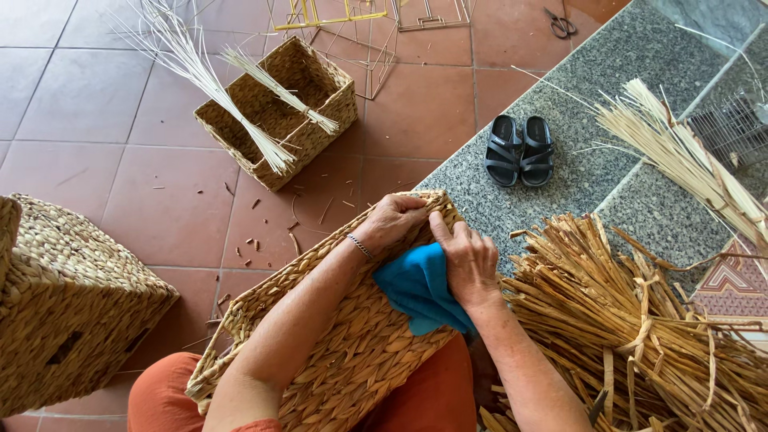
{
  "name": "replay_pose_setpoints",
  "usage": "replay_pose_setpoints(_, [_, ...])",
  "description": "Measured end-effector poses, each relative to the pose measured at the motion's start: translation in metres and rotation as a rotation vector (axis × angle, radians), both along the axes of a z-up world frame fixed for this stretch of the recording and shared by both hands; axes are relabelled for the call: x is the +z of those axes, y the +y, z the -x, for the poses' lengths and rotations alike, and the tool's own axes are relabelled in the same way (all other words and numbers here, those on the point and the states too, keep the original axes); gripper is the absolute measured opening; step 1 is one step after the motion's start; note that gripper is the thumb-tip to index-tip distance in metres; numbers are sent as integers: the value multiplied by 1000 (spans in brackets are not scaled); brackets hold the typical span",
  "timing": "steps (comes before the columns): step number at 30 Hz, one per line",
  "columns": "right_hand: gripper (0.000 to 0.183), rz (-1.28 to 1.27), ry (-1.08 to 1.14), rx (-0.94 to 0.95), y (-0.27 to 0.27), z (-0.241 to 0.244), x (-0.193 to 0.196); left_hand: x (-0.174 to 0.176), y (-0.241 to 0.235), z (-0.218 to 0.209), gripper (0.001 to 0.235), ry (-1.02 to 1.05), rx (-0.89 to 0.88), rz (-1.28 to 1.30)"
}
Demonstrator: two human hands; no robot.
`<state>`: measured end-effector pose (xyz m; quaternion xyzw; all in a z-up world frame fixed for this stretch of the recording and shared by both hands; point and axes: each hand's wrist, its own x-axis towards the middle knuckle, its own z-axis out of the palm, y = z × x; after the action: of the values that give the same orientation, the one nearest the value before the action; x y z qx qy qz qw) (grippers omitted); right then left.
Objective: The person wipes the surface of a rectangular woven basket with a blue cloth. They rotate the basket to clean different sides and edges, then briefly use scissors to trim a loose strand before resuming wiping.
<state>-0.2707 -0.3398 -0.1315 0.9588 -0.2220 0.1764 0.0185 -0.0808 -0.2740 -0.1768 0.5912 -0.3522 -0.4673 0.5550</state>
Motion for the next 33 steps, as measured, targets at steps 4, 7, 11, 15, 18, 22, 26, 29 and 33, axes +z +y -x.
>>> replay_pose_setpoints(4, [56,13,-27,10,7,4,-1,-2,2,-4,26,-32,-47,55])
replay_pose_setpoints(7, [59,-3,5,-4,-5,-1,5,5,-7,-4,27,34,-21,-18])
replay_pose_setpoints(11, [53,-54,33,2,-4,-6,-10,-1,-3,1,28,119,-25,24])
replay_pose_setpoints(15, [51,-119,6,6,-16,-16,-21,-2,-12,-7,31,54,12,-65])
replay_pose_setpoints(18, [44,-241,-167,61,-20,-7,-14,3,-18,-10,36,-93,27,-108])
replay_pose_setpoints(22, [49,-867,-265,-177,-7,24,11,13,-26,-3,59,-623,53,-229])
replay_pose_setpoints(26, [78,-593,-501,128,46,49,12,16,-42,5,51,-808,38,-266])
replay_pose_setpoints(29, [97,-251,-372,139,76,54,-3,8,-50,14,43,-880,21,-343])
replay_pose_setpoints(33, [88,-232,-263,53,68,40,-19,3,-57,5,36,-804,86,-354])
